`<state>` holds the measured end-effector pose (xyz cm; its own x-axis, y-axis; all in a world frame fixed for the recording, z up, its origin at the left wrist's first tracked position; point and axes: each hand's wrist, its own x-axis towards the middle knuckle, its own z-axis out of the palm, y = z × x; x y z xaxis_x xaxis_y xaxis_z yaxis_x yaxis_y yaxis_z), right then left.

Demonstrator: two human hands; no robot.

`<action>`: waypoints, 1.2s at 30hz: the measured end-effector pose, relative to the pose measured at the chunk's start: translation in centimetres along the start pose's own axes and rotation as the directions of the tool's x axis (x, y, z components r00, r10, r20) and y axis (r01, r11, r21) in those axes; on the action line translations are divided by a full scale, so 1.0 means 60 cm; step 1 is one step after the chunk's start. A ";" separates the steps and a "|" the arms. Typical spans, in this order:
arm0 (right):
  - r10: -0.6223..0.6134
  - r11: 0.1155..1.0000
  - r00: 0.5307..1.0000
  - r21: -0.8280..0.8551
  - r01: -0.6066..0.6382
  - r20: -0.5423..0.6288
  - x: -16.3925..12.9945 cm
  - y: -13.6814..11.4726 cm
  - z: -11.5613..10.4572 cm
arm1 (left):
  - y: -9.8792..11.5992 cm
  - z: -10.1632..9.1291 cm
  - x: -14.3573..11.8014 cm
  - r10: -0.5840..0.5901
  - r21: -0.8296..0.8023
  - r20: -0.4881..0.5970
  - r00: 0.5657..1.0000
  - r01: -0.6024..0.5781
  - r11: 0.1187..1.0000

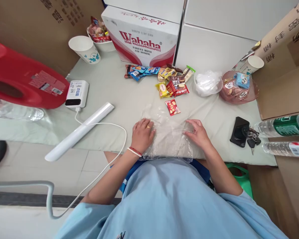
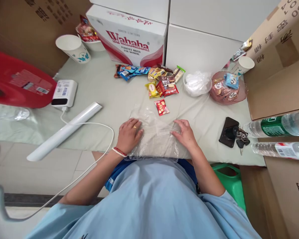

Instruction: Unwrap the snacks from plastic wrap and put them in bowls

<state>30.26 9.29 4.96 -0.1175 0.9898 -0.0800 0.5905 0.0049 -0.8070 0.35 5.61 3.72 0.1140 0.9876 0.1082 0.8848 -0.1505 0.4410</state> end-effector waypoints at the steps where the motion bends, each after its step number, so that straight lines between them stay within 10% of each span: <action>1: -0.052 0.999 0.999 0.007 0.052 0.006 0.004 -0.003 0.002 | -0.001 0.008 0.002 0.007 0.039 0.041 0.999 -0.009 0.999; 15: 0.194 0.971 0.963 -0.100 -0.215 -0.187 0.065 0.037 -0.040 | -0.048 0.002 -0.008 -0.021 0.203 0.101 0.995 0.000 0.979; 26: 0.003 0.944 0.962 -0.317 -0.093 -0.273 0.276 -0.113 -0.005 | -0.050 0.000 -0.011 0.000 0.170 0.101 0.995 -0.017 0.985; 31: -0.423 0.878 0.883 -0.334 0.343 -0.204 0.183 -0.195 0.039 | -0.056 -0.017 -0.006 -0.042 -0.064 0.074 0.996 0.047 0.997; 34: -0.559 0.769 0.813 -0.265 0.581 0.160 0.104 -0.187 0.065 | -0.078 -0.051 0.028 -0.132 -0.266 -0.204 0.970 0.075 0.961; 36: -0.518 0.808 0.841 -0.234 0.541 0.156 0.072 -0.156 0.066 | -0.105 -0.081 0.073 -0.217 -0.368 -0.391 0.894 0.064 0.928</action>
<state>21.07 12.95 9.85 -0.5294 0.8079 0.2591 0.6004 0.5725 -0.5584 -6.91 10.63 5.77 -0.2668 0.8983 0.3492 0.6617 -0.0927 0.7441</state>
